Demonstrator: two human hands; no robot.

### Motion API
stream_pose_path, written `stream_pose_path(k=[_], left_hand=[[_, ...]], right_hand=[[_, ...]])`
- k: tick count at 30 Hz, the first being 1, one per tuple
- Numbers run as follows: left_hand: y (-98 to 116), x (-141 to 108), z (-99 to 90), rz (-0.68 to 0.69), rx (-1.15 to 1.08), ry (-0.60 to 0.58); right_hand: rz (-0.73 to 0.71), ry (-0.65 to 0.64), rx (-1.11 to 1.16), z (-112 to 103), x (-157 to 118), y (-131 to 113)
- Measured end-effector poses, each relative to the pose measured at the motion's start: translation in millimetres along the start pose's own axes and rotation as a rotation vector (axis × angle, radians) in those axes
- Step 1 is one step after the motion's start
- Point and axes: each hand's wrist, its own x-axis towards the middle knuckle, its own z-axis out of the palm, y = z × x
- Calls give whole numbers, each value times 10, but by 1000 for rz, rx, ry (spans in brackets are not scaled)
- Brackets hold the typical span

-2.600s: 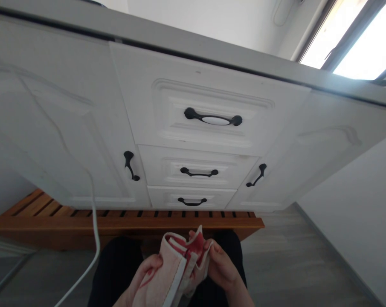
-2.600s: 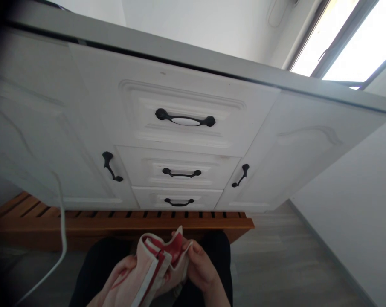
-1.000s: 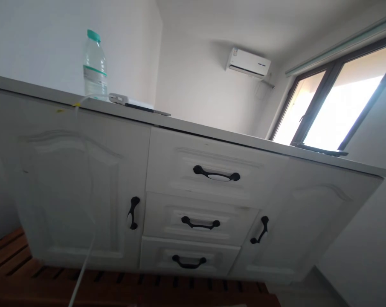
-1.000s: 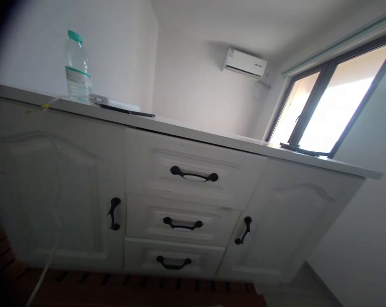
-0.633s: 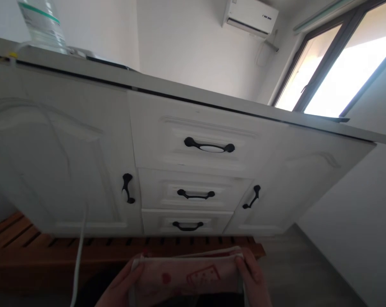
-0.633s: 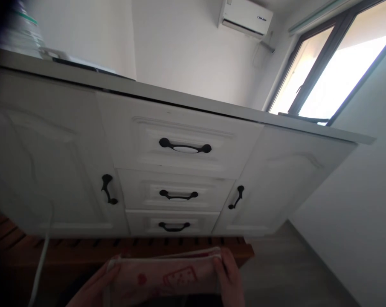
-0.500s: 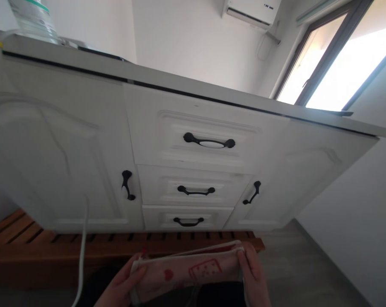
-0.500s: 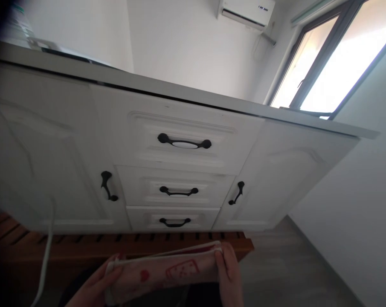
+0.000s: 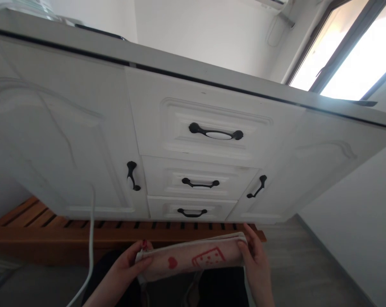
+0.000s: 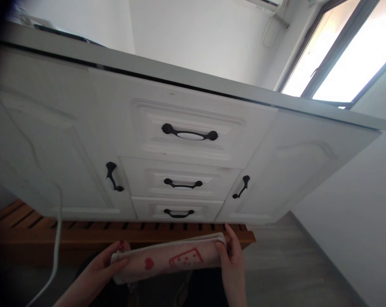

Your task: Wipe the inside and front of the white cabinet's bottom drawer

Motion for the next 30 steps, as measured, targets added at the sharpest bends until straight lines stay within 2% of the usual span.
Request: stream_pose_path(k=[3, 7, 9, 14, 17, 20, 23, 26, 30], left_hand=[[-110, 68, -85, 44, 135, 70], [-155, 116, -113, 187, 404, 70], [-153, 143, -74, 215, 492, 93], [-165, 208, 185, 142, 484, 300], [-168, 173, 464, 155, 428, 325], [-154, 101, 764, 121, 344, 253], [-130, 51, 974, 75, 263, 180], [-107, 52, 1041, 69, 228, 160], [-105, 89, 985, 70, 211, 181]], right_hand=[[-20, -108, 9, 44, -18, 40], [-105, -29, -76, 132, -48, 69], [-108, -18, -167, 187, -42, 81], [-5, -77, -394, 420, -45, 73], [-80, -128, -318, 680, -172, 0], [-145, -209, -163, 982, -389, -125], [-156, -299, -20, 1220, -598, -265], [-144, -383, 76, 1323, -714, -370], [-141, -480, 140, 1281, -733, -450]])
